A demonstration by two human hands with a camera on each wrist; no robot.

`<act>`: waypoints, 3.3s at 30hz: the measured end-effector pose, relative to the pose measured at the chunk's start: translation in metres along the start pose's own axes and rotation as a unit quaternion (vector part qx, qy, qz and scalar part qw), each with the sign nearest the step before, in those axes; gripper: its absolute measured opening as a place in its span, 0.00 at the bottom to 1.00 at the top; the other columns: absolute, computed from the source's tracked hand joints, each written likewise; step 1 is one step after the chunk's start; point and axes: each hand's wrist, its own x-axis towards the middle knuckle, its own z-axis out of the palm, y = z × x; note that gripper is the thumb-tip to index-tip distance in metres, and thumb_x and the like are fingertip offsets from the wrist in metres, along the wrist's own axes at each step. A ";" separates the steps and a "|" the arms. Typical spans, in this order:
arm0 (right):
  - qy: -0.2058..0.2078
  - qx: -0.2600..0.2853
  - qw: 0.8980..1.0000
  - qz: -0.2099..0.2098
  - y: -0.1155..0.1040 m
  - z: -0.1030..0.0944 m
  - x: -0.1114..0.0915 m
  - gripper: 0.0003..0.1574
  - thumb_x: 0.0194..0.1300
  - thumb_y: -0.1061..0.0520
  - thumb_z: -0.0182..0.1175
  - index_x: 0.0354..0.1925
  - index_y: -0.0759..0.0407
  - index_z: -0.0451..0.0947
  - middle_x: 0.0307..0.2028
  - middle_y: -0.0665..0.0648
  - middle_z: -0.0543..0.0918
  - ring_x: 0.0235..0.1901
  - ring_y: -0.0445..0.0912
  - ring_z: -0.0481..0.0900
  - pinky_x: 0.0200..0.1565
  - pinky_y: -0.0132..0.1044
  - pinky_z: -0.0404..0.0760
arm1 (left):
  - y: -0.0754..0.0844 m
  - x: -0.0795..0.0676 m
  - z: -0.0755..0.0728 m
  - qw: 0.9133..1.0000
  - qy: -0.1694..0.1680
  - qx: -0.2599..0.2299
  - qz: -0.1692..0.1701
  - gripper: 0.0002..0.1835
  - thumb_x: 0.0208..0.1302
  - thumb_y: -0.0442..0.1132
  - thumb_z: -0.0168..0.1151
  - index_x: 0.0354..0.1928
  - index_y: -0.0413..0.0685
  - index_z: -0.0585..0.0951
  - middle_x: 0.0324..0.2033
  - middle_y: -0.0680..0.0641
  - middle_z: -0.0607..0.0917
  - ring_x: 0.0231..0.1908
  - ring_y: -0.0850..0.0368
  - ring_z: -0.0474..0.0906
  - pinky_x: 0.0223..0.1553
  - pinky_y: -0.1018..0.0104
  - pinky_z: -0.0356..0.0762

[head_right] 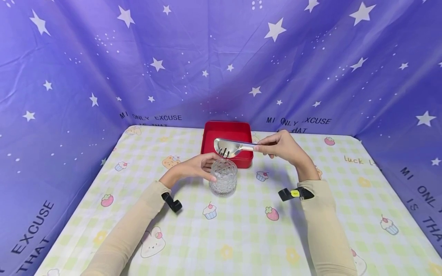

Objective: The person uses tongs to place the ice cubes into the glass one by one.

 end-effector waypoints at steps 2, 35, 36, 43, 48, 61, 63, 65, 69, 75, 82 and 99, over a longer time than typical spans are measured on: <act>0.000 0.001 1.000 0.000 -0.001 0.000 0.000 0.18 0.62 0.55 0.73 0.44 0.69 0.88 0.23 0.51 0.85 0.20 0.46 0.75 0.24 0.35 0.78 | 0.000 0.000 0.000 1.000 0.001 0.001 0.000 0.32 0.58 0.27 0.73 0.64 0.42 0.72 0.60 0.39 0.82 0.60 0.52 0.79 0.66 0.60 0.77; 0.063 -0.088 0.994 -0.025 -0.004 0.008 0.007 0.23 0.68 0.48 0.68 0.49 0.66 0.86 0.26 0.53 0.84 0.23 0.47 0.79 0.25 0.34 0.80 | 0.002 0.000 0.002 0.999 -0.013 0.039 0.016 0.37 0.59 0.31 0.74 0.71 0.48 0.73 0.65 0.46 0.79 0.63 0.51 0.77 0.66 0.60 0.78; 0.067 -0.104 0.992 -0.027 -0.005 0.009 0.007 0.24 0.68 0.47 0.68 0.50 0.66 0.86 0.28 0.55 0.85 0.23 0.47 0.79 0.25 0.34 0.80 | 0.002 0.000 0.002 0.999 -0.014 0.041 0.016 0.37 0.59 0.31 0.74 0.71 0.48 0.73 0.65 0.46 0.79 0.64 0.51 0.77 0.66 0.60 0.77; 0.111 -0.243 0.964 -0.003 -0.017 0.011 0.010 0.28 0.64 0.39 0.69 0.50 0.59 0.88 0.37 0.61 0.89 0.26 0.47 0.75 0.24 0.38 0.72 | 0.003 -0.001 0.002 0.999 -0.017 0.046 0.018 0.38 0.58 0.30 0.74 0.71 0.48 0.72 0.64 0.46 0.80 0.64 0.54 0.77 0.66 0.62 0.77; 0.126 -0.344 0.931 0.005 -0.029 0.016 0.012 0.25 0.64 0.38 0.68 0.48 0.53 0.89 0.33 0.57 0.89 0.27 0.50 0.77 0.21 0.41 0.66 | 0.002 0.000 0.003 0.999 -0.020 0.036 0.020 0.38 0.58 0.29 0.74 0.71 0.47 0.72 0.64 0.45 0.81 0.64 0.54 0.77 0.66 0.63 0.77; 0.161 -0.461 0.872 -0.026 -0.030 0.026 0.021 0.20 0.62 0.41 0.70 0.37 0.57 0.88 0.31 0.59 0.86 0.22 0.55 0.78 0.15 0.42 0.64 | 0.001 0.000 0.002 0.999 -0.022 0.028 0.023 0.39 0.58 0.29 0.74 0.72 0.49 0.72 0.64 0.44 0.80 0.64 0.51 0.77 0.66 0.61 0.77; 0.168 -0.471 0.865 -0.033 -0.030 0.029 0.022 0.21 0.62 0.41 0.70 0.32 0.58 0.86 0.27 0.58 0.83 0.20 0.54 0.76 0.14 0.42 0.64 | 0.001 0.000 0.002 0.999 -0.019 0.030 0.022 0.39 0.58 0.29 0.74 0.72 0.49 0.72 0.65 0.45 0.80 0.65 0.51 0.77 0.67 0.61 0.77; 0.174 -0.482 0.857 -0.041 -0.029 0.031 0.024 0.21 0.62 0.42 0.71 0.28 0.58 0.84 0.24 0.58 0.80 0.18 0.54 0.76 0.14 0.42 0.64 | 0.001 -0.001 0.002 0.999 -0.016 0.034 0.020 0.39 0.58 0.30 0.74 0.72 0.49 0.72 0.65 0.45 0.79 0.65 0.51 0.76 0.67 0.60 0.77; 0.183 -0.492 0.850 -0.052 -0.028 0.035 0.026 0.21 0.62 0.44 0.71 0.26 0.60 0.82 0.24 0.59 0.80 0.18 0.55 0.76 0.14 0.44 0.66 | 0.001 -0.001 0.001 0.999 -0.015 0.039 0.020 0.38 0.59 0.30 0.74 0.72 0.49 0.72 0.65 0.46 0.79 0.66 0.51 0.76 0.67 0.60 0.76; 0.183 -0.508 0.840 -0.052 -0.023 0.040 0.029 0.21 0.62 0.47 0.71 0.23 0.61 0.80 0.24 0.60 0.80 0.18 0.57 0.76 0.14 0.48 0.69 | 0.000 0.000 0.001 0.999 -0.016 0.040 0.020 0.38 0.58 0.31 0.74 0.72 0.49 0.72 0.66 0.47 0.79 0.65 0.52 0.76 0.67 0.61 0.76; 0.188 -0.523 0.830 -0.057 -0.017 0.044 0.032 0.23 0.61 0.49 0.71 0.19 0.60 0.76 0.21 0.60 0.77 0.16 0.57 0.75 0.14 0.48 0.69 | -0.001 0.000 0.002 0.999 -0.016 0.036 0.021 0.38 0.59 0.31 0.74 0.72 0.49 0.72 0.66 0.46 0.79 0.66 0.51 0.75 0.68 0.61 0.76; 0.169 -0.515 0.840 -0.011 -0.014 0.049 0.034 0.22 0.64 0.49 0.68 0.21 0.62 0.77 0.23 0.61 0.78 0.18 0.59 0.76 0.15 0.51 0.71 | 0.000 0.000 0.001 0.999 -0.012 0.031 0.021 0.38 0.59 0.29 0.74 0.72 0.48 0.72 0.65 0.45 0.79 0.64 0.51 0.77 0.66 0.60 0.77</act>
